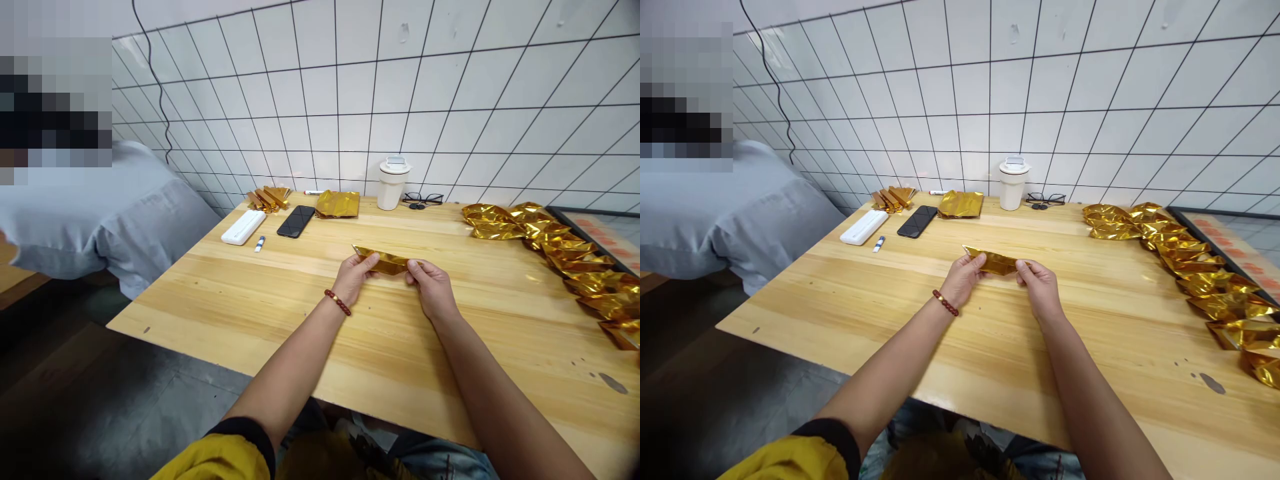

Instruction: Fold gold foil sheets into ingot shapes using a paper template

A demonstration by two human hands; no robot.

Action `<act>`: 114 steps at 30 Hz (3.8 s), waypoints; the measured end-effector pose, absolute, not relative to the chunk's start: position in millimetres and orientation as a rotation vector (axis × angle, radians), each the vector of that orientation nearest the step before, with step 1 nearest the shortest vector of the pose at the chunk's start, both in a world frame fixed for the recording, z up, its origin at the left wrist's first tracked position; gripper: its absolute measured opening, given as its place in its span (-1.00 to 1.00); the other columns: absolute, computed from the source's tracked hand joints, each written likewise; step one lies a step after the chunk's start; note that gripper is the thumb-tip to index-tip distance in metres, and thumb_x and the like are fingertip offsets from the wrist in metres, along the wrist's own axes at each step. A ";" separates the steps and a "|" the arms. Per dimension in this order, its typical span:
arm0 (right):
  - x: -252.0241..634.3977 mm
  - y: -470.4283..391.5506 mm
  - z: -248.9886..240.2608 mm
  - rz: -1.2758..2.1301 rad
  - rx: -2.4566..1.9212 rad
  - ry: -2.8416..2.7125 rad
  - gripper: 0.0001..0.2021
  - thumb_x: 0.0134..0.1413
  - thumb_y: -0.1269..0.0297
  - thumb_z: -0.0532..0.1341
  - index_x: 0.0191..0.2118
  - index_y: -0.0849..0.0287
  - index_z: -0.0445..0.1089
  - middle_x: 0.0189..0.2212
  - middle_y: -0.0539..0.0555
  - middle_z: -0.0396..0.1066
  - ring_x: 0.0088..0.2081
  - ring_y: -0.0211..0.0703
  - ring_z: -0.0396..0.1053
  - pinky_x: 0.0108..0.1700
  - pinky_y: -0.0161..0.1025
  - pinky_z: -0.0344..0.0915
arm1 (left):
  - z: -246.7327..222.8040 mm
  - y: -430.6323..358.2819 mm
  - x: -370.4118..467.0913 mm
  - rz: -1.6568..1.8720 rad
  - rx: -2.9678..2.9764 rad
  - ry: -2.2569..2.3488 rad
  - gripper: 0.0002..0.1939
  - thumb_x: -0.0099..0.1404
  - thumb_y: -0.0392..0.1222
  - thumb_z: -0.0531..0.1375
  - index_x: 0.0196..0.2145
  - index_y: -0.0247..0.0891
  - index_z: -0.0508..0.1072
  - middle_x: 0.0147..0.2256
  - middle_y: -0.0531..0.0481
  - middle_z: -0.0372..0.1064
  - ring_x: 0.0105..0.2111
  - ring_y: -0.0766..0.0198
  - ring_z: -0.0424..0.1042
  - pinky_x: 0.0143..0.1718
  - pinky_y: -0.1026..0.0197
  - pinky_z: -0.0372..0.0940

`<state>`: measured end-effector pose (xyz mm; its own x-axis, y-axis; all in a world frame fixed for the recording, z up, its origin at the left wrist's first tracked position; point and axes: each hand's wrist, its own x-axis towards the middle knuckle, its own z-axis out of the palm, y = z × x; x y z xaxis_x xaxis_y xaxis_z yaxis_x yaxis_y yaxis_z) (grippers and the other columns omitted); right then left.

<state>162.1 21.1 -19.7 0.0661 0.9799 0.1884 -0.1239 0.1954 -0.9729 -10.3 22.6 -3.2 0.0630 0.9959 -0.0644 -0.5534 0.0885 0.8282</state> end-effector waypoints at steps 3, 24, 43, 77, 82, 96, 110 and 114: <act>161.4 19.6 -17.0 1.063 -1.014 -1.206 -0.71 -0.03 0.00 0.34 -0.47 0.15 0.47 -0.64 -0.07 0.23 -0.53 -0.27 0.15 -0.40 -0.28 0.13 | -4.6 19.5 -5.6 1.329 0.789 0.803 -0.60 -0.13 -0.03 0.46 -0.37 -0.35 0.58 -0.38 -0.11 0.54 -0.34 0.21 0.47 -0.25 0.18 0.29; 156.6 15.6 -9.8 1.144 -1.044 -1.214 -0.73 -0.21 0.01 0.41 -0.47 0.12 0.55 -0.54 0.01 0.48 -0.48 -0.19 0.35 -0.38 -0.24 0.27 | -2.6 19.5 -6.4 1.345 0.729 0.753 -0.69 -0.13 -0.09 0.46 -0.46 -0.34 0.58 -0.45 -0.07 0.53 -0.38 0.18 0.49 -0.13 0.10 0.29; 161.8 23.0 -23.7 1.190 -1.026 -1.102 -0.70 -0.20 -0.01 0.41 -0.50 0.14 0.51 -0.64 -0.02 0.36 -0.54 -0.25 0.26 -0.40 -0.27 0.22 | -1.9 24.6 -10.3 1.383 0.590 0.777 -0.69 -0.13 -0.08 0.44 -0.49 -0.34 0.51 -0.49 -0.03 0.47 -0.37 0.25 0.46 -0.26 0.21 0.25; 163.7 22.7 -10.7 1.206 -1.009 -0.940 -0.86 -0.27 0.31 0.28 -0.45 0.13 0.53 -0.50 0.03 0.44 -0.57 -0.30 0.19 -0.51 -0.29 0.18 | -0.7 23.6 -14.2 1.403 0.616 0.810 -0.78 -0.14 -0.30 0.25 -0.43 -0.31 0.54 -0.47 0.02 0.40 -0.48 0.36 0.32 -0.45 0.29 0.20; 165.6 22.1 -11.7 1.229 -0.945 -1.004 -0.72 -0.30 0.35 0.22 -0.34 0.12 0.54 -0.49 0.02 0.44 -0.53 -0.26 0.22 -0.45 -0.25 0.20 | -3.6 26.7 -15.5 1.413 0.577 0.775 -0.87 -0.11 -0.30 0.25 -0.49 -0.31 0.53 -0.45 -0.02 0.44 -0.49 0.37 0.32 -0.45 0.28 0.19; 160.0 22.8 -14.7 1.215 -0.955 -1.003 -0.73 -0.18 0.19 0.39 -0.27 0.12 0.52 -0.52 -0.01 0.47 -0.54 -0.32 0.22 -0.45 -0.31 0.17 | 0.8 23.2 -15.7 1.373 0.547 0.684 -0.71 -0.07 -0.21 0.43 -0.35 -0.34 0.54 -0.44 -0.01 0.49 -0.49 0.43 0.39 -0.33 0.30 0.25; 160.4 21.2 -15.9 1.173 -0.982 -1.051 -0.78 -0.08 0.09 0.37 -0.43 0.14 0.51 -0.57 0.00 0.42 -0.54 -0.32 0.19 -0.47 -0.34 0.15 | -0.8 27.5 -16.7 1.458 0.396 0.661 -0.73 -0.10 -0.26 0.44 -0.46 -0.35 0.46 -0.57 0.10 0.34 -0.58 0.53 0.29 -0.52 0.42 0.18; 159.9 21.1 -15.7 1.181 -0.986 -1.045 -0.78 -0.09 0.09 0.37 -0.45 0.14 0.52 -0.55 0.01 0.44 -0.53 -0.32 0.18 -0.46 -0.34 0.14 | -1.5 28.2 -16.6 1.468 0.390 0.652 -0.72 -0.10 -0.26 0.45 -0.45 -0.35 0.46 -0.57 0.11 0.34 -0.57 0.53 0.29 -0.53 0.43 0.18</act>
<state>159.9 21.1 -15.7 0.0761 0.9915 0.1055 -0.2261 0.1202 -0.9667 -16.6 28.2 -1.5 -0.0217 0.9857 -0.1670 -0.7844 0.0868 0.6142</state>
